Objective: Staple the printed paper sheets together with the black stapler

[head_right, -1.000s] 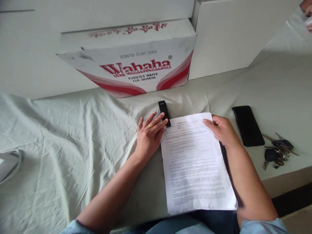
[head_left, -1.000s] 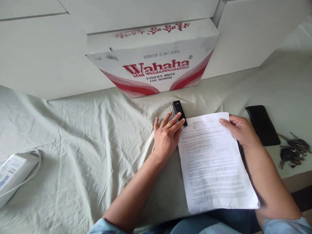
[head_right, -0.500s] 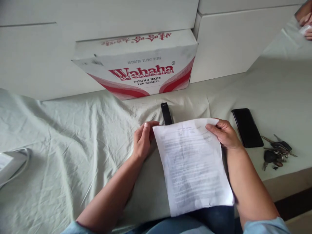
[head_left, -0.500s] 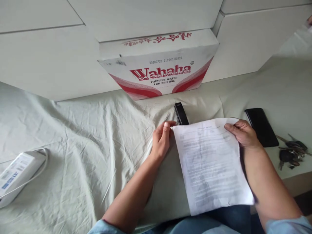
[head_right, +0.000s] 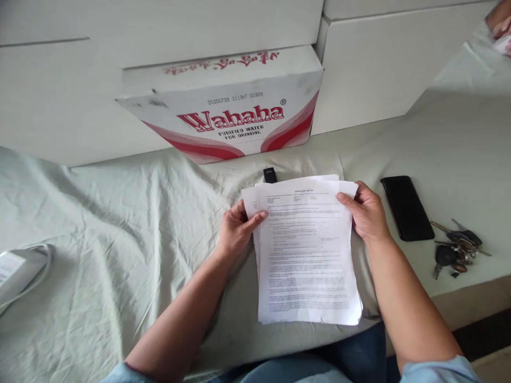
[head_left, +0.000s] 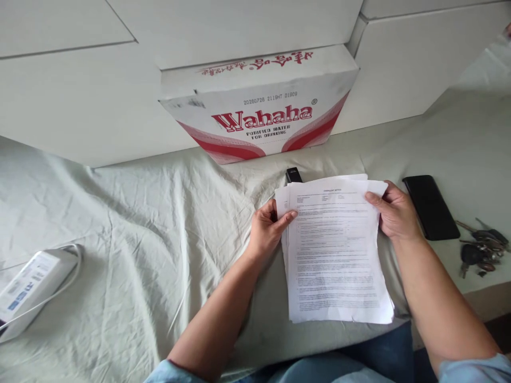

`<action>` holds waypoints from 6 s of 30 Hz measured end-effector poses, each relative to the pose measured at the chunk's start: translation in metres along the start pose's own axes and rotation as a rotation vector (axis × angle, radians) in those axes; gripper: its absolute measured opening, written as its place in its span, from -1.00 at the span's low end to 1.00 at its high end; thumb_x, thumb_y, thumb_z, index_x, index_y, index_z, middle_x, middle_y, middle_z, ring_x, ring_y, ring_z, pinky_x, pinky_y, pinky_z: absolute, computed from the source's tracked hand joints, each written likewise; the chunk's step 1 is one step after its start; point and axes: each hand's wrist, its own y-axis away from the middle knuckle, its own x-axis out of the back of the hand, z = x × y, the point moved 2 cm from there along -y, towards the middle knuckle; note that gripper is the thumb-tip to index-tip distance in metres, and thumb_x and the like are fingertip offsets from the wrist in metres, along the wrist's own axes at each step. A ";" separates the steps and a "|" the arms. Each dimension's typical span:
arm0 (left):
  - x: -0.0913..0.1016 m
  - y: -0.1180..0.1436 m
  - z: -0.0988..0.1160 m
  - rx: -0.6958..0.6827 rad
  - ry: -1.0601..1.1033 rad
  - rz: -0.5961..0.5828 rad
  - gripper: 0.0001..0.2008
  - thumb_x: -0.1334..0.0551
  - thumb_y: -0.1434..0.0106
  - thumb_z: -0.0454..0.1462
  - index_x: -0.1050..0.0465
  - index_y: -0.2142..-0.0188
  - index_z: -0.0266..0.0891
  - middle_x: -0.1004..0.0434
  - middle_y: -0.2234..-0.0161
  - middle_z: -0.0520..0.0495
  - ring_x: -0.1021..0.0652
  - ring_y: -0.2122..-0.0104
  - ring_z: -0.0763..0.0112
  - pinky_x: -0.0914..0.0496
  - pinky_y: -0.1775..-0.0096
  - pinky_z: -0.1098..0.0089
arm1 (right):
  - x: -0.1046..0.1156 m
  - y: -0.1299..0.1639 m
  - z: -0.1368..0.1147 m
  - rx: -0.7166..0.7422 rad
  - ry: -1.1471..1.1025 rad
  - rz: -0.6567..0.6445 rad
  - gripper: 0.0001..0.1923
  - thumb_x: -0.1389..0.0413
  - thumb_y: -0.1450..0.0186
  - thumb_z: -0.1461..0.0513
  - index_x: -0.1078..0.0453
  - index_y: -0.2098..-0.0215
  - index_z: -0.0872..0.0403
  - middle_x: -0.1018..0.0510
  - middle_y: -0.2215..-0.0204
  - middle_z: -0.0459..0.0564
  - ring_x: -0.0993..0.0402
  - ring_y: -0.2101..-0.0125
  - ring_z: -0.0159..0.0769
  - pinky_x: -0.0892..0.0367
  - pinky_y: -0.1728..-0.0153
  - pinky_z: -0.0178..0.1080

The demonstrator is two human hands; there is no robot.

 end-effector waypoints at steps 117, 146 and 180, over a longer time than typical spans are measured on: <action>-0.005 0.006 0.005 0.044 0.076 -0.003 -0.26 -0.25 -0.31 0.43 -0.31 0.51 -0.17 -0.30 0.59 0.04 -0.28 0.58 0.49 -0.22 0.52 0.40 | -0.013 0.020 -0.008 0.059 0.182 -0.280 -0.57 -0.40 -0.30 -0.17 -0.58 0.39 -0.02 -0.55 0.50 -0.10 -0.42 0.47 -0.27 -0.37 0.45 -0.21; -0.007 0.004 0.000 -0.627 -0.818 0.269 -0.54 -0.06 -0.47 -0.47 -0.54 -0.23 -0.21 -0.72 -0.13 -0.23 -0.69 -0.08 0.22 -0.55 -0.09 0.21 | 0.004 0.009 -0.022 -0.082 0.302 -0.223 -0.53 -0.45 -0.19 -0.19 -0.60 0.41 0.00 -0.58 0.53 -0.12 -0.40 0.53 -0.35 -0.32 0.50 -0.27; -0.002 0.000 0.002 -0.061 -0.065 -0.008 -0.38 -0.47 -0.24 0.24 -0.40 0.51 -0.22 -0.23 0.61 0.11 -0.20 0.56 0.54 -0.07 0.48 0.40 | 0.000 0.000 -0.010 0.013 0.053 -0.118 -0.55 -0.49 -0.15 -0.14 -0.65 0.22 -0.02 -0.69 0.42 -0.11 -0.55 0.45 -0.23 -0.50 0.37 -0.15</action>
